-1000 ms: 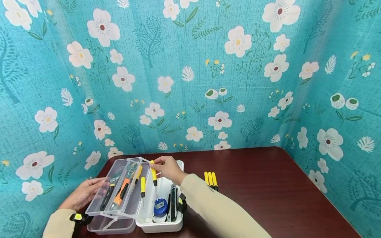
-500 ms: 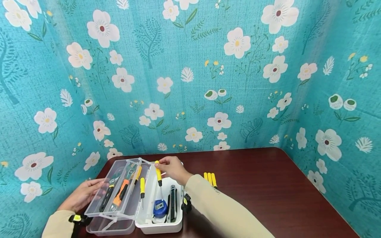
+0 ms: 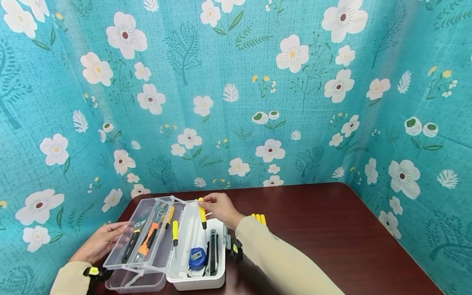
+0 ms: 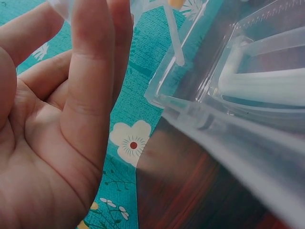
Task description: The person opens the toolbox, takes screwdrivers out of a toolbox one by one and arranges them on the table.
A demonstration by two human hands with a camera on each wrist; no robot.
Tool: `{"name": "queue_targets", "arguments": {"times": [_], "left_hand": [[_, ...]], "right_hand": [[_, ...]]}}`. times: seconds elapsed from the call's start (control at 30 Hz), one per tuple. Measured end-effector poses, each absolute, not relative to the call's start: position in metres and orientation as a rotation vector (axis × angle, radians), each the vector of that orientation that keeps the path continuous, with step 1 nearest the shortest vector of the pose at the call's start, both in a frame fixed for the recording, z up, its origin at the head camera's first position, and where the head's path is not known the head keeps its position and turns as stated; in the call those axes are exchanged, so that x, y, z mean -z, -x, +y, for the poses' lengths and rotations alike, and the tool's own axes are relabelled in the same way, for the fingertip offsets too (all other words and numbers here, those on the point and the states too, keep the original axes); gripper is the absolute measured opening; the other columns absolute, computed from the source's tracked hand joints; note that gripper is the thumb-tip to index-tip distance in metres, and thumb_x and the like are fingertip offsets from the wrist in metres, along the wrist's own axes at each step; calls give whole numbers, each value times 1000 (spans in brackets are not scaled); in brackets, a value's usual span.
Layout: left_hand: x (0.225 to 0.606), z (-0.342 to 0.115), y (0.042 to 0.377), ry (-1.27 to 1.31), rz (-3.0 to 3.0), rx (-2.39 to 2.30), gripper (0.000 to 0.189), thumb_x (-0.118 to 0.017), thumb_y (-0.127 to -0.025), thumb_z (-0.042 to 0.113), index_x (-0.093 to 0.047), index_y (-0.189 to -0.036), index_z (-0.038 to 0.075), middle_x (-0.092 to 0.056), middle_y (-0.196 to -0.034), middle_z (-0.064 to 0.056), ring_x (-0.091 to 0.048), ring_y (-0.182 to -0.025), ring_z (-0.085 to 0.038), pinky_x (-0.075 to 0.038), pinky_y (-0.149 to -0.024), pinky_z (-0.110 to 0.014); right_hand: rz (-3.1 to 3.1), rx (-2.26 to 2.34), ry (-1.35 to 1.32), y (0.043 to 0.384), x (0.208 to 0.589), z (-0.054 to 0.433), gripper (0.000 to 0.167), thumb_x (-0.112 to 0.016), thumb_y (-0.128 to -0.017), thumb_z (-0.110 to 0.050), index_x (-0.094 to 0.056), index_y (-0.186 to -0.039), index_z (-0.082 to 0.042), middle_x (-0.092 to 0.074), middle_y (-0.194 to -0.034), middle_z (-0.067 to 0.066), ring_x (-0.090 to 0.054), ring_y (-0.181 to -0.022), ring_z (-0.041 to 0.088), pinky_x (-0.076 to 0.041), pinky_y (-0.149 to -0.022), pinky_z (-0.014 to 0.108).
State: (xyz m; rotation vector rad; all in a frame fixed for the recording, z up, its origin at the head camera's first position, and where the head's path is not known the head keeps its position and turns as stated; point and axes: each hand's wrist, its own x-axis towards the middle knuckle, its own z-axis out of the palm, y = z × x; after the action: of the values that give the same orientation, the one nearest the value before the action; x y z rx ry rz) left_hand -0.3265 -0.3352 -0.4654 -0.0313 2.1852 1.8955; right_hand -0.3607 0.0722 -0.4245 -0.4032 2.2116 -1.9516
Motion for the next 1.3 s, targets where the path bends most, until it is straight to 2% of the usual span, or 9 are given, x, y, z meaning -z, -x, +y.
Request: {"name": "queue_targets", "arguments": {"times": [0.23, 0.47, 0.7, 1.1, 1.3], "left_hand": [[465, -335, 326, 18, 2166, -1911, 58, -60, -98, 29, -45, -139, -10, -69, -109, -7, -66, -90, -22, -55, -77, -38], [464, -335, 326, -13, 2163, -1895, 61, -56, -101, 28, -38, -142, -13, -68, -109, -5, -65, -91, -20, -54, -76, -37], [465, -336, 327, 0, 2182, -1887, 59, -57, -100, 29, -42, -139, -12, -68, -108, -5, -64, -91, -22, -54, -77, -38], [463, -335, 326, 16, 2195, -1884, 60, -57, -100, 30, -41, -140, -12, -68, -109, -6, -65, -90, -22, -54, -77, -38], [466, -335, 329, 75, 2205, -1883, 64, -60, -98, 33, -41, -141, -10, -68, -110, -8, -65, -91, -23, -54, -77, -38]], "right_hand": [[2212, 1957, 406, 362, 426, 80, 31, -70, -92, -26, -65, -113, -4, -66, -99, 10, -67, -88, 24, -57, -72, 38], [2190, 1983, 390, 362, 424, 88, 33, -72, -90, -27, -66, -112, -3, -66, -99, 11, -67, -88, 25, -57, -73, 39], [2228, 1970, 383, 361, 423, 99, 33, -72, -90, -28, -66, -112, -3, -66, -100, 11, -67, -88, 24, -57, -73, 40], [2244, 1993, 354, 363, 426, 113, 36, -71, -90, -29, -65, -114, -2, -66, -102, 11, -67, -89, 25, -56, -77, 44], [2246, 2004, 308, 364, 434, 121, 37, -72, -90, -28, -65, -114, -1, -66, -99, 13, -67, -85, 26, -56, -74, 41]]}}
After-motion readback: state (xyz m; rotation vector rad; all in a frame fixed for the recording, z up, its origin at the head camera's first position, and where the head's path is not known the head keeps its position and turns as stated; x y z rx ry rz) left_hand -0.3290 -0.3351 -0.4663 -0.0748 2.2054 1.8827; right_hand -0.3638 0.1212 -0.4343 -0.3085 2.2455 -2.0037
